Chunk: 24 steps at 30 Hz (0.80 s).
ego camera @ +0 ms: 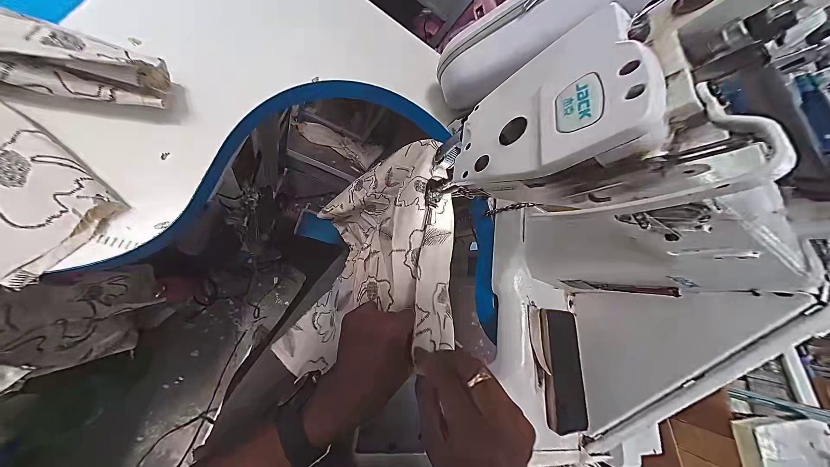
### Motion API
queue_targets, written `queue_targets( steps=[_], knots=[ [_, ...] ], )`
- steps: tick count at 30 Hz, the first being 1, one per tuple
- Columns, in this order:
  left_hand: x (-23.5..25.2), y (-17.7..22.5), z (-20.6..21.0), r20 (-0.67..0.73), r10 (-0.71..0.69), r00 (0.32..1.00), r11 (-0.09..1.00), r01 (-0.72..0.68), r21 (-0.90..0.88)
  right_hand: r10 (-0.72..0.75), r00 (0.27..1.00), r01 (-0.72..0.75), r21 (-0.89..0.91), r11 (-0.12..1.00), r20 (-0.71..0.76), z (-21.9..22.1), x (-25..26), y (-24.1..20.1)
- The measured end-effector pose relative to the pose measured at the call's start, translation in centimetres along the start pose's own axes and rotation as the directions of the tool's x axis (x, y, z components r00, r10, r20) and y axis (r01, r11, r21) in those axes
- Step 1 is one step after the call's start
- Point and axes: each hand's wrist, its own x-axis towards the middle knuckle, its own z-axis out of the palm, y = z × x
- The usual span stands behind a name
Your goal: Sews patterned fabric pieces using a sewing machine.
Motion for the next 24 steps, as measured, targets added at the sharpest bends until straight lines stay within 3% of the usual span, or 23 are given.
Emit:
queue_targets(
  steps=[5,8,12,17,24],
  knots=[
    [2.1,-1.8,0.4,0.041,-0.007,0.999,0.990,0.013,-0.139,-0.050,0.984,0.028,-0.132,0.991,-0.171,2.4,1.0,1.0],
    [0.6,-1.8,0.7,-0.005,0.005,1.000,0.985,-0.005,-0.173,-0.020,0.975,0.025,0.018,1.000,-0.223,3.9,1.5,2.1],
    [1.4,-2.5,2.2,-0.186,0.088,0.979,0.993,-0.101,-0.060,-0.082,0.954,0.111,0.087,0.990,-0.288,6.2,1.6,3.7],
    [4.5,-3.1,3.2,-0.278,0.178,0.944,0.984,-0.169,0.053,-0.059,0.938,0.101,0.106,0.989,-0.342,7.2,4.3,5.1],
    [7.5,-3.4,4.2,-0.304,0.244,0.921,0.961,-0.189,0.201,0.137,0.941,-0.095,0.146,0.985,-0.310,8.4,6.0,4.8]
  ],
)
